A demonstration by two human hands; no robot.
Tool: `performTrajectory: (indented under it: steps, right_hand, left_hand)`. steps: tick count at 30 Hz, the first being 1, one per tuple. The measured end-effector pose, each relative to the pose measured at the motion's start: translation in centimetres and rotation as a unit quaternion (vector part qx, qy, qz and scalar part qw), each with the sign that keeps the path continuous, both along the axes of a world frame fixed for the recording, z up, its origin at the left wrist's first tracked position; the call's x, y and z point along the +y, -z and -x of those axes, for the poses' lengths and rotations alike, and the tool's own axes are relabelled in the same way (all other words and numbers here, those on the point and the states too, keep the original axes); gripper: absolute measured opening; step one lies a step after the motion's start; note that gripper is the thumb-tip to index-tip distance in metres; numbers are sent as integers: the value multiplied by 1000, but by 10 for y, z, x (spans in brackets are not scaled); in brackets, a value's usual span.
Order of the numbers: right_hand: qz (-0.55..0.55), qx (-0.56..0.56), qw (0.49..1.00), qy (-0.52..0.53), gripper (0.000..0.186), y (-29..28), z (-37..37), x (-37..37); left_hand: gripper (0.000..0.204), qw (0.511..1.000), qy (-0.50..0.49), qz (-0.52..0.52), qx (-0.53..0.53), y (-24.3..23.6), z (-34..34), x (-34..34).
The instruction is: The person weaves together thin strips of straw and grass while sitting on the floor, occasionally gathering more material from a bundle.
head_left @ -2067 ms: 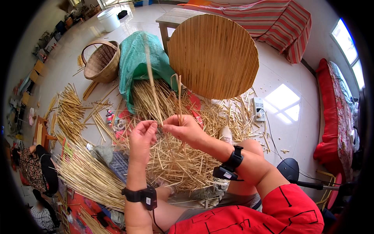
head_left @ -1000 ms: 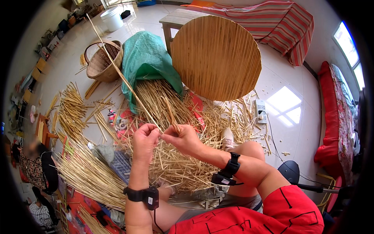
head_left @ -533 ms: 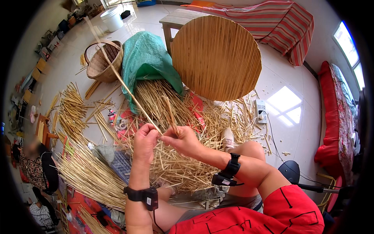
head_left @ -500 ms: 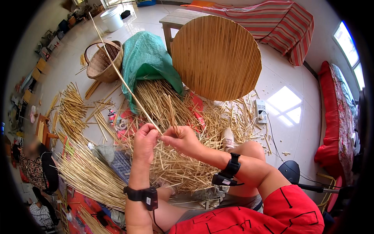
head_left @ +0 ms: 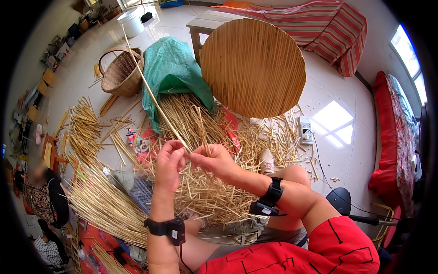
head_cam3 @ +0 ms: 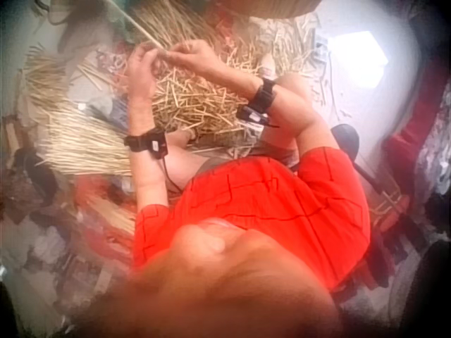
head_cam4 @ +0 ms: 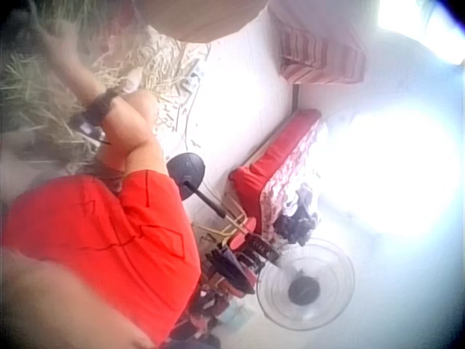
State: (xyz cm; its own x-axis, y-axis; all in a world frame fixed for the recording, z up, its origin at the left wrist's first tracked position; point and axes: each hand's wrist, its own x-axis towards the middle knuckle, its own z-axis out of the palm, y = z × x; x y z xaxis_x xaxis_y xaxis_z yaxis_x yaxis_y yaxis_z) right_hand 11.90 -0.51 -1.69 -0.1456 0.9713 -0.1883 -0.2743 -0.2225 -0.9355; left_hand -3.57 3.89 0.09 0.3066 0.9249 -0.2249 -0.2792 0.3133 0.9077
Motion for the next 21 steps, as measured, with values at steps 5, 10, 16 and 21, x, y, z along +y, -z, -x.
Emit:
performTrajectory:
  steps: [5,10,16,21]
  right_hand:
    - [-36,-40,999,6,19,4,2,-2]
    - [-25,-44,999,12,21,0,3,-3]
    - [-5,34,999,-12,19,1,2,-2]
    - [-10,94,994,-51,19,1,2,-1]
  left_hand:
    - [9,998,-37,-31,36,2,-1,1]
    - [14,997,-37,-17,60,0,-2,0]
    - [17,999,-12,14,-38,8,3,3]
    - [16,987,15,70,-144,10,7,5]
